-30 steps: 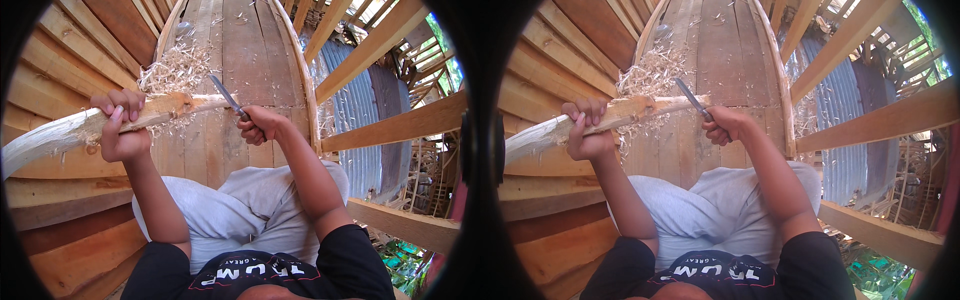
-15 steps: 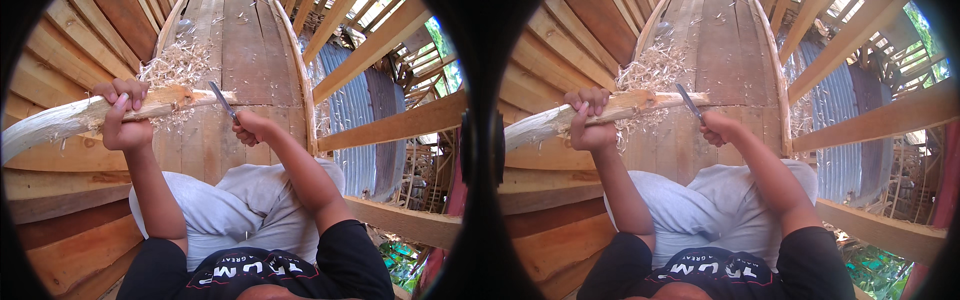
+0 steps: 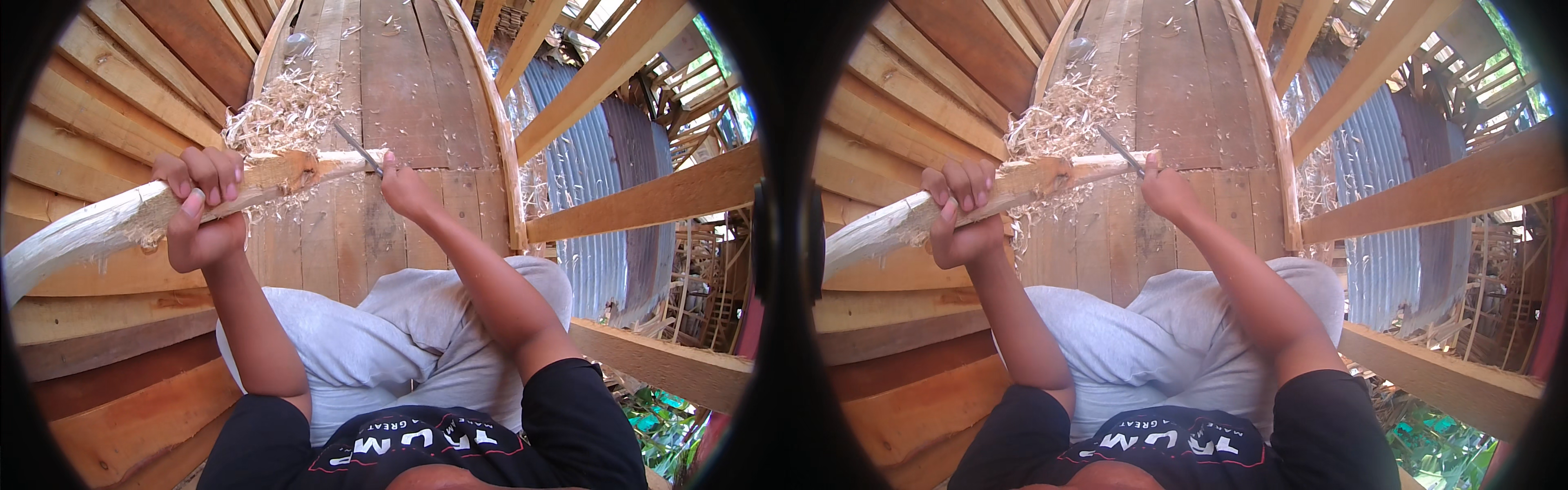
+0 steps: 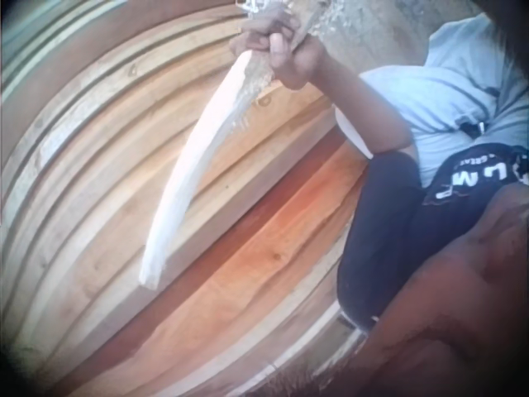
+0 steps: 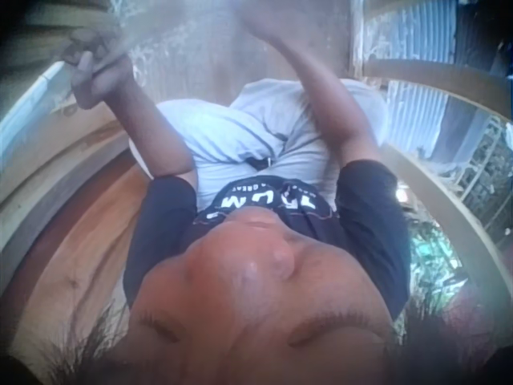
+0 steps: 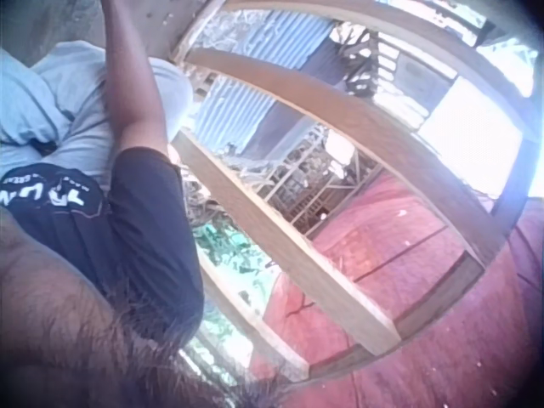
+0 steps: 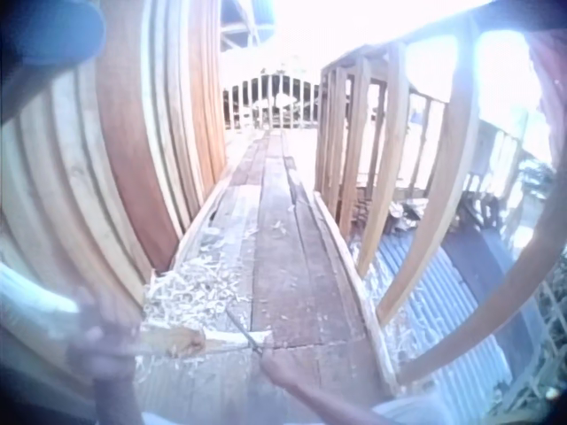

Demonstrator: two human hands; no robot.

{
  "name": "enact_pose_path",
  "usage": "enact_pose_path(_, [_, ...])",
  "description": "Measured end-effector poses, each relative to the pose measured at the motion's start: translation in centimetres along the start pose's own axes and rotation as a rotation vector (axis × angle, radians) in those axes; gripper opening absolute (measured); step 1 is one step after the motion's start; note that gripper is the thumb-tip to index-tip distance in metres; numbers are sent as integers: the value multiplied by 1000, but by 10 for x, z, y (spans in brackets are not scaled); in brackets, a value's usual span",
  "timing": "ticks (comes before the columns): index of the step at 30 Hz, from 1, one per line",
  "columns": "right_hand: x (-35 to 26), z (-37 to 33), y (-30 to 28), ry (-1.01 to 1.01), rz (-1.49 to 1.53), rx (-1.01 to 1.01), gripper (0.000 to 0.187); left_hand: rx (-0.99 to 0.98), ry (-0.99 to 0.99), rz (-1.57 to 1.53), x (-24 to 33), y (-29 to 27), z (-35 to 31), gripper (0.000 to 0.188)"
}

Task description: The person carves a long piece of wood using a knife, removing shavings and shaping the surface. The person holds the wood with one hand and uses the knife with the other to peel and smooth the wood.

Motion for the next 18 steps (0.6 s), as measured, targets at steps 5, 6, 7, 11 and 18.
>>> enact_pose_path(5, [-15,1,9,-3,49,-58,61,-79,16,-26,4,15,-5,18])
enact_pose_path(6, [10,15,8,53,56,-47,60,-85,16,-10,6,19,-6,18])
enact_pose_path(7, [42,31,-4,112,66,-22,59,-98,17,-6,5,23,-5,18])
enact_pose_path(11, [9,13,3,87,142,-174,57,5,16,31,5,16,-5,17])
enact_pose_path(18, [-24,3,-5,-5,6,-62,66,70,1,19,1,0,-4,16])
Point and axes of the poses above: each hand's wrist, its own z-axis towards the middle knuckle, its own y-axis out of the palm, x = y × z, the point moved 9 cm from there along z, towards the middle knuckle, and after that the axes turned 10 degrees about z, right-handed, at the moved point
